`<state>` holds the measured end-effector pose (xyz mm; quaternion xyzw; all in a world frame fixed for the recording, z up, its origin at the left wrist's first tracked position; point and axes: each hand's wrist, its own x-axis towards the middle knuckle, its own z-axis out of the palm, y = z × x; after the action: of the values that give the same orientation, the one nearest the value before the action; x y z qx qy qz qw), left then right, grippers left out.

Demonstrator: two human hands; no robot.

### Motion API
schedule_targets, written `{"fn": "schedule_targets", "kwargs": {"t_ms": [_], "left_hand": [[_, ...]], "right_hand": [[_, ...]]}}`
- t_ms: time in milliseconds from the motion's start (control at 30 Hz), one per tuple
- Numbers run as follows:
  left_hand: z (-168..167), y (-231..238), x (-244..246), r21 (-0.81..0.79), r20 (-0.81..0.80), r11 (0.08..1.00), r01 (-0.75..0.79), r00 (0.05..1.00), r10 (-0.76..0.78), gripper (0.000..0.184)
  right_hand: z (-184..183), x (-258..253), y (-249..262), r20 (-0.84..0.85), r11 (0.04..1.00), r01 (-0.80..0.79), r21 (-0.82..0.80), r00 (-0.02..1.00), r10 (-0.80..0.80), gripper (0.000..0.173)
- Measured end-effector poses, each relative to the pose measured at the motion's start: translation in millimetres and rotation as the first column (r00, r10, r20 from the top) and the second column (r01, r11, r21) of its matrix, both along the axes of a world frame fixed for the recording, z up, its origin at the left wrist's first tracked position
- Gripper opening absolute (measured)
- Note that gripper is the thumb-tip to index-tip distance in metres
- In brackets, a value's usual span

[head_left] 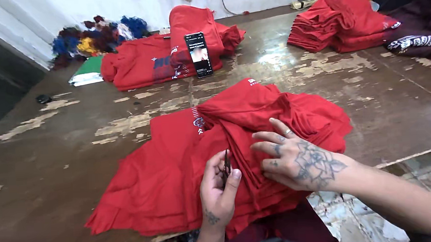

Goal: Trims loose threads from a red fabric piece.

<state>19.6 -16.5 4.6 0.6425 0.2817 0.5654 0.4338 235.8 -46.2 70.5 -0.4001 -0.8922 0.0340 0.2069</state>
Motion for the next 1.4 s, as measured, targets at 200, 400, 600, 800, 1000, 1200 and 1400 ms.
{"fn": "schedule_targets", "kwargs": {"t_ms": [200,400,600,800,1000,1200,1400], "left_hand": [[0.0,0.9,-0.5,0.020,0.018,1.000,0.010,1.000,-0.010,0.039],[-0.4,1.8,-0.7,0.006,0.009,1.000,0.000,1.000,0.000,0.036],[58.5,14.8,22.0,0.071,-0.687,0.979,0.189,0.721,-0.090,0.034],[93.9,70.0,103.9,-0.146,-0.855,0.895,0.421,0.401,-0.328,0.040],[39.1,125.1,151.8,-0.201,-0.594,0.849,0.488,0.629,-0.502,0.043],[38.7,113.3,124.9,0.267,-0.280,0.944,0.195,0.953,-0.118,0.042],[43.8,37.5,14.2,0.145,-0.490,0.971,0.188,0.867,-0.095,0.048]], "right_hand": [[10.7,56.9,29.7,-0.210,0.975,0.094,0.202,0.976,-0.050,0.023],[-19.1,123.0,58.9,-0.298,0.933,0.291,-0.211,0.890,-0.345,0.018],[-44.1,128.4,50.7,-0.412,0.902,0.407,-0.146,0.804,-0.429,0.023],[6.2,48.5,-20.2,-0.379,0.922,0.279,0.267,0.910,-0.166,0.031],[-37.8,68.4,-11.6,-0.139,0.896,0.442,-0.050,0.885,-0.444,0.060],[-48.8,69.0,-18.3,-0.294,0.882,0.471,-0.011,0.842,-0.453,0.051],[-48.0,57.5,-27.9,-0.196,0.842,0.494,0.216,0.867,-0.458,0.049]]}}
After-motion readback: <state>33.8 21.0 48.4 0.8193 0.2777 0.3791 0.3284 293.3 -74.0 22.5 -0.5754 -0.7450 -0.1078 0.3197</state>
